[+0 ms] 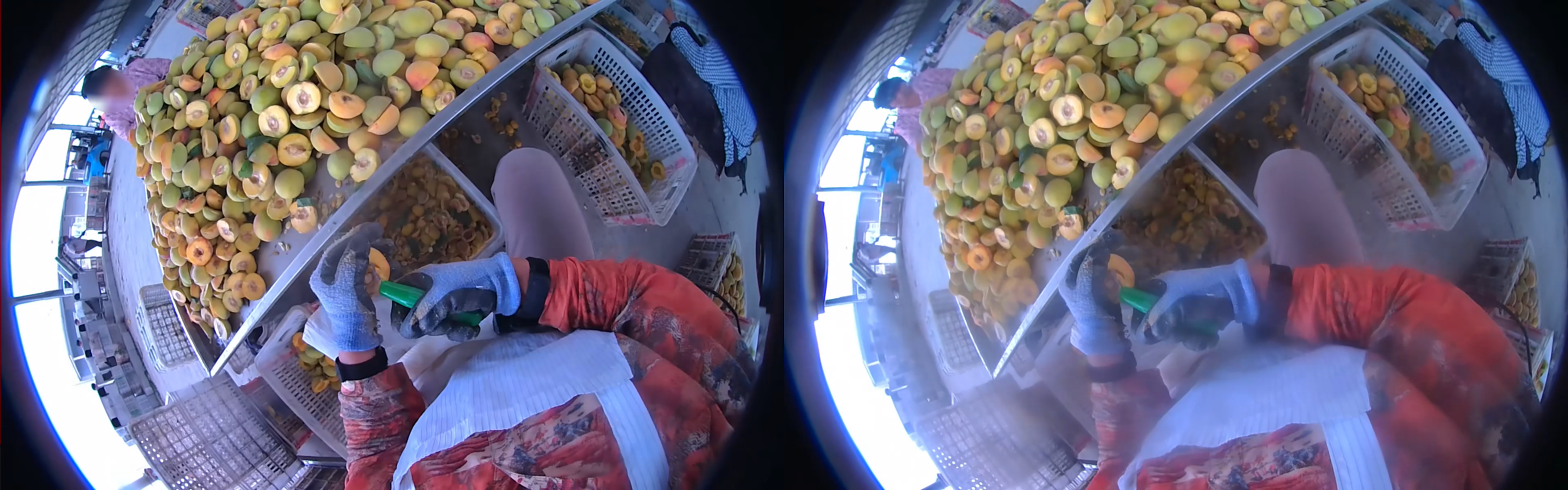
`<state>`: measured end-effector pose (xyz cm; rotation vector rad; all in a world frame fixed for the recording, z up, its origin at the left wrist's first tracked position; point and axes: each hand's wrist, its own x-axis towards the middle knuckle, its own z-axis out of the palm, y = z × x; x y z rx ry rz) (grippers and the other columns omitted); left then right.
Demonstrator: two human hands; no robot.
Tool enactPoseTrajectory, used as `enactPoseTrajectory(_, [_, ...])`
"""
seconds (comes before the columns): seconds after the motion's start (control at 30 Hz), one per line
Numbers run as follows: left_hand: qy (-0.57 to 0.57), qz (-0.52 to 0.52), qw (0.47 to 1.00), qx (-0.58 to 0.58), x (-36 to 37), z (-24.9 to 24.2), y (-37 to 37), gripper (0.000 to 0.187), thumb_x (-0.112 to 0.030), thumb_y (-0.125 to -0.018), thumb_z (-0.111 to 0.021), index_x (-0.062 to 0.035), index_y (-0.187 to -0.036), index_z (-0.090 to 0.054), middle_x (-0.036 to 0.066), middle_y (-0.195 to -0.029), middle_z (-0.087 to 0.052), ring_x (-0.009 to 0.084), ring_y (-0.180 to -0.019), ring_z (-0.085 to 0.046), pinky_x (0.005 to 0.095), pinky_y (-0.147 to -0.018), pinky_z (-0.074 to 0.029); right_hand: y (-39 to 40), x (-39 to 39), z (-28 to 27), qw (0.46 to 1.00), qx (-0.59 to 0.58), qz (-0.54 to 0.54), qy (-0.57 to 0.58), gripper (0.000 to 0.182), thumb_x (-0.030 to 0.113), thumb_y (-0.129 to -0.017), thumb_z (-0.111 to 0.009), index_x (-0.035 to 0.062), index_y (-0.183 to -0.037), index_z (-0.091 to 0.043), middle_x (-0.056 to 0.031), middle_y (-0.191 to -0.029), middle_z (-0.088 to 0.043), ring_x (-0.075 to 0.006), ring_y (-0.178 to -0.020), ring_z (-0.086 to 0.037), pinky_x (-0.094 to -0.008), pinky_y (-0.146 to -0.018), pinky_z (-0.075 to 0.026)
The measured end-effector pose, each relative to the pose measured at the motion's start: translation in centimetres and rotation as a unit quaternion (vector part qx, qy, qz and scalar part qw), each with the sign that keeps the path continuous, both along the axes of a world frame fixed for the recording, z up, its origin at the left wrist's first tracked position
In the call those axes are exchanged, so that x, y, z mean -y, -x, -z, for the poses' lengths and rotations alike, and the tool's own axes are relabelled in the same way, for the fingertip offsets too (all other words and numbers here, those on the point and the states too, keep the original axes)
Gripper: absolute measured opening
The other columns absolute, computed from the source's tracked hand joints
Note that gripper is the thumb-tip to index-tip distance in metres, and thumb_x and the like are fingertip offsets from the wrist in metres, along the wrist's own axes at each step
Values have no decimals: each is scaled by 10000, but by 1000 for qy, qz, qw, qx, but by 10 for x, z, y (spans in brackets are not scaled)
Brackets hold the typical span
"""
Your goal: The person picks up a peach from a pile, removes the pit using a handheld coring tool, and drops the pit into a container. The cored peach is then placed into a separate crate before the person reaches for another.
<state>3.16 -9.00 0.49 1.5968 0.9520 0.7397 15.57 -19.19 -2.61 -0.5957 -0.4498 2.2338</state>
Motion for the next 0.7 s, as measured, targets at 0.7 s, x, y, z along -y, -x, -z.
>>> enactPoseTrajectory(0.7, [238,-55,912,329,-12,29,6,591,-224,-797,-520,-72,-1331,-318,160,-1246,-433,300,-1080,-488,388,-884,-451,-7,-23,6,942,236,239,29,222,158,-818,-569,75,-1011,-498,-50,-751,-569,-152,-513,-524,-289,-482,-445])
